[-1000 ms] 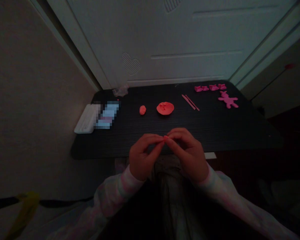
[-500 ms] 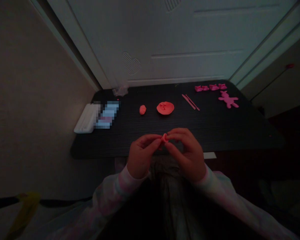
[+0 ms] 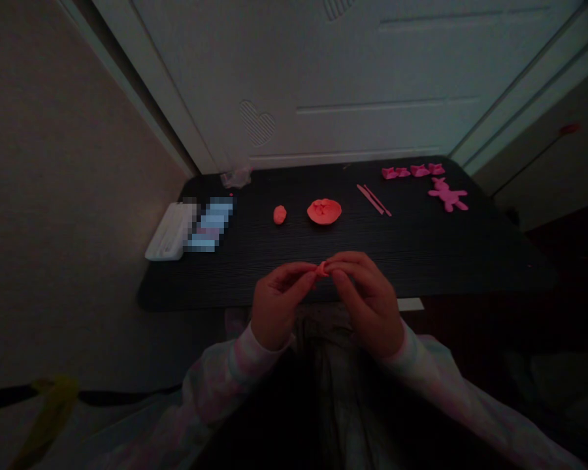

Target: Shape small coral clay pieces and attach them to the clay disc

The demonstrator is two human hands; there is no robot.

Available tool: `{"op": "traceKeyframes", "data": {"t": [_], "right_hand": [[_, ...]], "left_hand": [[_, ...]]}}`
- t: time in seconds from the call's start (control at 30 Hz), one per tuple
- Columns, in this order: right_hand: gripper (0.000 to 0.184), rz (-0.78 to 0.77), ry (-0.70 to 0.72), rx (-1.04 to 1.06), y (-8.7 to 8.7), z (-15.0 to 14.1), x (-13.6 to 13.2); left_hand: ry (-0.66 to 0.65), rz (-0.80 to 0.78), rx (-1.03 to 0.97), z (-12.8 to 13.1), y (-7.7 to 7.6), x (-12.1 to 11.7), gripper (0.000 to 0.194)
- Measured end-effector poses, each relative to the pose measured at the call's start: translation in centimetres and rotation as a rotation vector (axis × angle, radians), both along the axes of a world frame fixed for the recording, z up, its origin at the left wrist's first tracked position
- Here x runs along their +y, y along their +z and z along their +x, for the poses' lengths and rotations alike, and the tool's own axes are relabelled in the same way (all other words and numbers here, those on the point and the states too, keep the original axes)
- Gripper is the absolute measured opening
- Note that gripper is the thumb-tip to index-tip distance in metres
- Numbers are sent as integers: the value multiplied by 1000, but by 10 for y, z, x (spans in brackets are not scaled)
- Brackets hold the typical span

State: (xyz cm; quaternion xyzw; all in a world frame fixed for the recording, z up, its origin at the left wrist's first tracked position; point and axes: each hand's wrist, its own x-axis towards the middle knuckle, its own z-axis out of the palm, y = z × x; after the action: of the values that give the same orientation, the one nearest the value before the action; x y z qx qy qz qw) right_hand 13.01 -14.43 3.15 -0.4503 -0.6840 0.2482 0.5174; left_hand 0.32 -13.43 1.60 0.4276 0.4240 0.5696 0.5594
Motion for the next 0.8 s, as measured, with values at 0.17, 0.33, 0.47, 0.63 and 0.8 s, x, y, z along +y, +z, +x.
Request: {"op": "traceKeyframes", "data": {"t": [0.17, 0.33, 0.47, 0.63, 0.8], "right_hand": [[8, -17, -60, 14, 0, -3, 1], [6, -37, -50, 48, 0, -4, 1], [12, -71, -5, 93, 0, -2, 0], [7, -107, -1, 135, -2, -2, 0], [3, -106, -56, 115, -2, -4, 2]], "left_hand": [[32, 65, 179, 0, 5, -3, 9], [57, 127, 276, -1, 6, -4, 9], [52, 141, 283, -1, 4, -3, 10], [52, 171, 304, -1, 5, -3, 11], [80, 224, 355, -1, 5, -6, 12]]}}
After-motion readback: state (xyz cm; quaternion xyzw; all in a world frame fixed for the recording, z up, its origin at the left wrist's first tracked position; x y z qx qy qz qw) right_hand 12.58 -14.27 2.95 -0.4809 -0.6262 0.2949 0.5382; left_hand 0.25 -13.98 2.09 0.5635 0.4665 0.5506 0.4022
